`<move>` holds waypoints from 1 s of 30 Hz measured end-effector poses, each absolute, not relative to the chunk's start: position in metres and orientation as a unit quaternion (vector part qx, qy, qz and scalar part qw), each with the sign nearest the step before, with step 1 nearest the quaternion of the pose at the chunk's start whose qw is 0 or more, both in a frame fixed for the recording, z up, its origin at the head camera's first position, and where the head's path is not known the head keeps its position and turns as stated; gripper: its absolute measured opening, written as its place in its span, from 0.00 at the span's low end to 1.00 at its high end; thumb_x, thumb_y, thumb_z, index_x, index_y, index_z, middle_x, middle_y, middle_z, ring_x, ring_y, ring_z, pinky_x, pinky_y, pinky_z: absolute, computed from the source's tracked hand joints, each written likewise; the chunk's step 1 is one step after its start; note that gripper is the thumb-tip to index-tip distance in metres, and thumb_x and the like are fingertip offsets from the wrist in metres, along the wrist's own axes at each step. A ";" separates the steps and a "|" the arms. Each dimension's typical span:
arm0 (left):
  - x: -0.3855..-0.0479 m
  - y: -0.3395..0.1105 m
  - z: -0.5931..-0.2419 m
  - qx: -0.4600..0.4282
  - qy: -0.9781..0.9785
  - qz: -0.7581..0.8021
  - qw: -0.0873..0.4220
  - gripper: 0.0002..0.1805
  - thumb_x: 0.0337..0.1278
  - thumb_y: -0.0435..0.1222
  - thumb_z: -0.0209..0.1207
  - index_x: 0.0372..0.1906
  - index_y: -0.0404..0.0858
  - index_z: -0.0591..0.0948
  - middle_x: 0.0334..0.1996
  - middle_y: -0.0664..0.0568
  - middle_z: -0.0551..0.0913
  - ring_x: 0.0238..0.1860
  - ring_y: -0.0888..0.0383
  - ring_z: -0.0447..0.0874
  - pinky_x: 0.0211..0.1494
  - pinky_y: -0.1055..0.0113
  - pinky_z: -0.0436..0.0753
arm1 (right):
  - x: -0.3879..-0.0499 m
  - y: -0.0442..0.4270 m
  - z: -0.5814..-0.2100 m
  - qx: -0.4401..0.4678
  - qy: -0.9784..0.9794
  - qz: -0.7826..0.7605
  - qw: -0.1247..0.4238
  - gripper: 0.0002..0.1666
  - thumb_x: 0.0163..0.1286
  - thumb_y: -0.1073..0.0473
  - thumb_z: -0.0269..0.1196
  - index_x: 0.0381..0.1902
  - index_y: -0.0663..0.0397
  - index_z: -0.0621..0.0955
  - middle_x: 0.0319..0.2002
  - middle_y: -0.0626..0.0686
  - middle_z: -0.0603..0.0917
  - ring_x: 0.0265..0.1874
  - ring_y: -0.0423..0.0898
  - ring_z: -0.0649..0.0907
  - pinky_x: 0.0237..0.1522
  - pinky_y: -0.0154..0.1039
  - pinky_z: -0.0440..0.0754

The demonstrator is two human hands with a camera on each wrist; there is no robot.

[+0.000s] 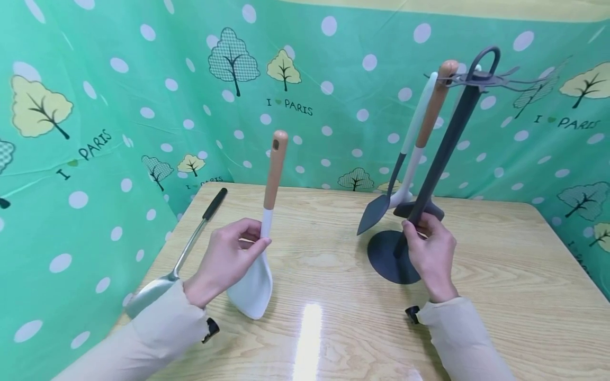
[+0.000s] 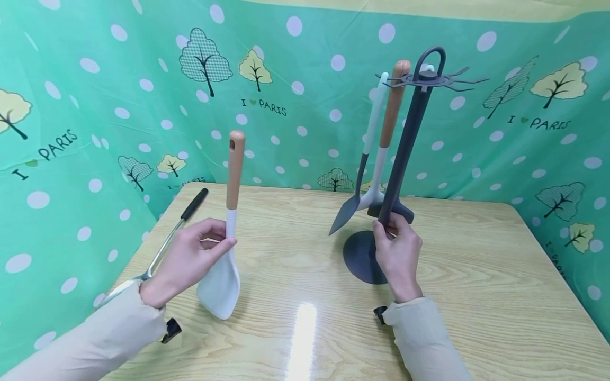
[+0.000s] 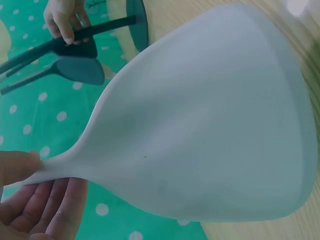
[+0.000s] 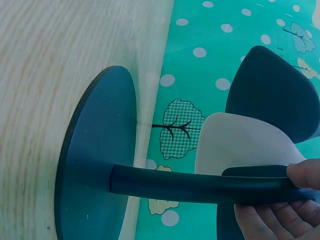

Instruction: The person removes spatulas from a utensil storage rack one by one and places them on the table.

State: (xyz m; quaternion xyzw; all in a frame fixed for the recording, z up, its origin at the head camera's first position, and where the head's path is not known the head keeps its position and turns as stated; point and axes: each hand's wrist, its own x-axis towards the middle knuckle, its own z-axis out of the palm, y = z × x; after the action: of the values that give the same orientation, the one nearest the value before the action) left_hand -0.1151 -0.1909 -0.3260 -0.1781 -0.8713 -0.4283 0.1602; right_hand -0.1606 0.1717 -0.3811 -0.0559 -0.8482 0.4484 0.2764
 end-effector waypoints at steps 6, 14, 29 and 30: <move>-0.115 -0.201 -0.324 -0.153 -0.886 -0.414 0.140 0.07 0.53 0.29 0.66 0.37 0.36 0.82 0.31 0.53 0.84 0.33 0.60 0.83 0.34 0.72 0.84 | -0.160 0.172 -0.381 -0.057 -0.850 0.447 0.273 0.13 0.66 0.56 0.62 0.42 0.61 0.82 0.37 0.56 0.84 0.39 0.51 0.86 0.41 0.46 0.84; -0.120 -0.218 -0.325 -0.116 -0.914 -0.375 0.106 0.06 0.54 0.32 0.66 0.37 0.37 0.83 0.29 0.53 0.84 0.31 0.59 0.83 0.35 0.67 0.84 | -0.161 0.173 -0.382 -0.060 -0.851 0.452 0.263 0.14 0.67 0.55 0.61 0.43 0.60 0.82 0.37 0.55 0.83 0.39 0.48 0.85 0.44 0.50 0.83; -0.130 -0.244 -0.322 -0.062 -0.925 -0.372 0.039 0.09 0.55 0.34 0.65 0.38 0.33 0.82 0.32 0.47 0.84 0.32 0.55 0.85 0.34 0.62 0.84 | -0.160 0.172 -0.382 -0.061 -0.855 0.444 0.262 0.14 0.67 0.54 0.61 0.42 0.59 0.82 0.36 0.54 0.84 0.39 0.47 0.85 0.43 0.47 0.84; -0.130 -0.245 -0.321 -0.060 -0.926 -0.371 0.034 0.09 0.55 0.34 0.65 0.38 0.33 0.81 0.31 0.47 0.84 0.32 0.55 0.85 0.34 0.62 0.84 | -0.160 0.172 -0.381 -0.061 -0.855 0.445 0.261 0.14 0.67 0.54 0.61 0.43 0.59 0.82 0.36 0.54 0.84 0.39 0.47 0.85 0.44 0.48 0.84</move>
State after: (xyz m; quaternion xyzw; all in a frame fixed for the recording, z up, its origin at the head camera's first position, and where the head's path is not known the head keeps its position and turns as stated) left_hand -0.1301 -0.2452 -0.3213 -0.0596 -0.9262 -0.3708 0.0344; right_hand -0.1602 0.1722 -0.3813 -0.0613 -0.8547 0.4446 0.2608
